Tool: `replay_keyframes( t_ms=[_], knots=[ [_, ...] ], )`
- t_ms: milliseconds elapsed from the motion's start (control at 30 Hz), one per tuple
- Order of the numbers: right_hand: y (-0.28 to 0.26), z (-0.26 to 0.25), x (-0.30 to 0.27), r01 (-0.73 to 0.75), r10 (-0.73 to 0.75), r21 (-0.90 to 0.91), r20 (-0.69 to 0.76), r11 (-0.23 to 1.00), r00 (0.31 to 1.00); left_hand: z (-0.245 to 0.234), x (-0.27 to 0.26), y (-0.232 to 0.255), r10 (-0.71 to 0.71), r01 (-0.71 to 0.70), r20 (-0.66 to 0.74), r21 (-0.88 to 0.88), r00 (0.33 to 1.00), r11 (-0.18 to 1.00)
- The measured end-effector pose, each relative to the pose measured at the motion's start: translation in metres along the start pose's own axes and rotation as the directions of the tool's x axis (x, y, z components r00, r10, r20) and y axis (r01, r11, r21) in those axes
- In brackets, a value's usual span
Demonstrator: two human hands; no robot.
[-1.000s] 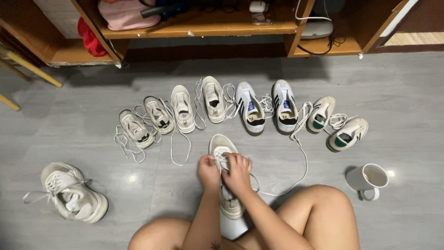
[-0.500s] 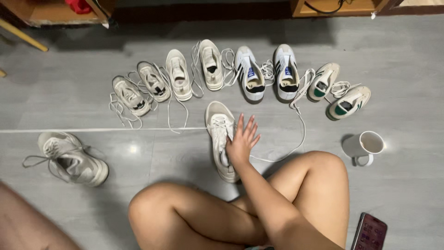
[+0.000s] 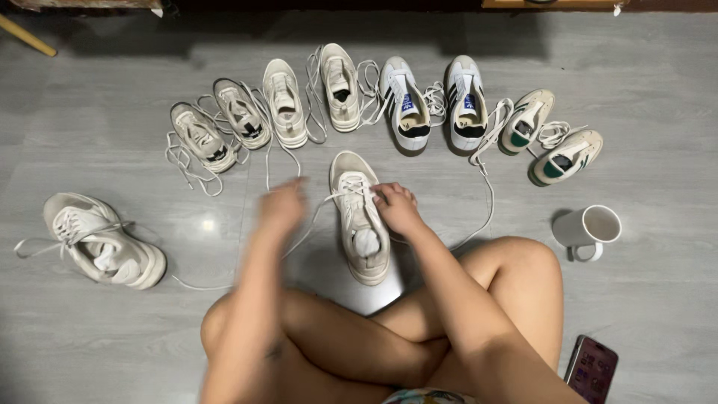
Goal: The person sits on the floor and re-laces a white sneaker by threading the laces through the eyelets and tying a knot. Several other shoes are arranged in a semi-circle on the floor nearby.
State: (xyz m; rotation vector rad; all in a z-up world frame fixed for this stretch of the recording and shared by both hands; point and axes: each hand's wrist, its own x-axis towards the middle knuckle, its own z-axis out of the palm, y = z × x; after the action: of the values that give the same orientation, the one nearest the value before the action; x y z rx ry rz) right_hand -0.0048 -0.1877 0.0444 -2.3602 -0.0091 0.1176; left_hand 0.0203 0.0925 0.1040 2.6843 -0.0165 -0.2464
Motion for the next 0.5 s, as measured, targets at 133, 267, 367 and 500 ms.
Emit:
replay_keyframes(
  t_ms=[133, 267, 367, 500],
  knots=[
    [-0.002, -0.004, 0.009, 0.059, -0.058, -0.227, 0.009, 0.972, 0.998, 0.058, 0.013, 0.047, 0.101, -0.103, 0.021, 0.208, 0.995, 0.973],
    [0.006, -0.004, 0.016, -0.095, 0.102, -0.091, 0.075, 0.991, 0.992, 0.092, 0.027, 0.016, 0.034, -0.054, 0.093, 0.225, 0.995, 0.973],
    [0.001, -0.002, 0.017, -0.129, 0.128, -0.061, -0.020, 0.990, 0.992, 0.102, 0.036, -0.005, -0.012, 0.004, 0.088, 0.089, 0.996, 0.996],
    [-0.038, -0.013, 0.026, -0.005, -0.004, 0.054, 0.172, 0.999, 0.985, 0.053, 0.076, 0.020, -0.107, 0.214, 0.354, -0.276, 0.929, 0.937]
  ],
)
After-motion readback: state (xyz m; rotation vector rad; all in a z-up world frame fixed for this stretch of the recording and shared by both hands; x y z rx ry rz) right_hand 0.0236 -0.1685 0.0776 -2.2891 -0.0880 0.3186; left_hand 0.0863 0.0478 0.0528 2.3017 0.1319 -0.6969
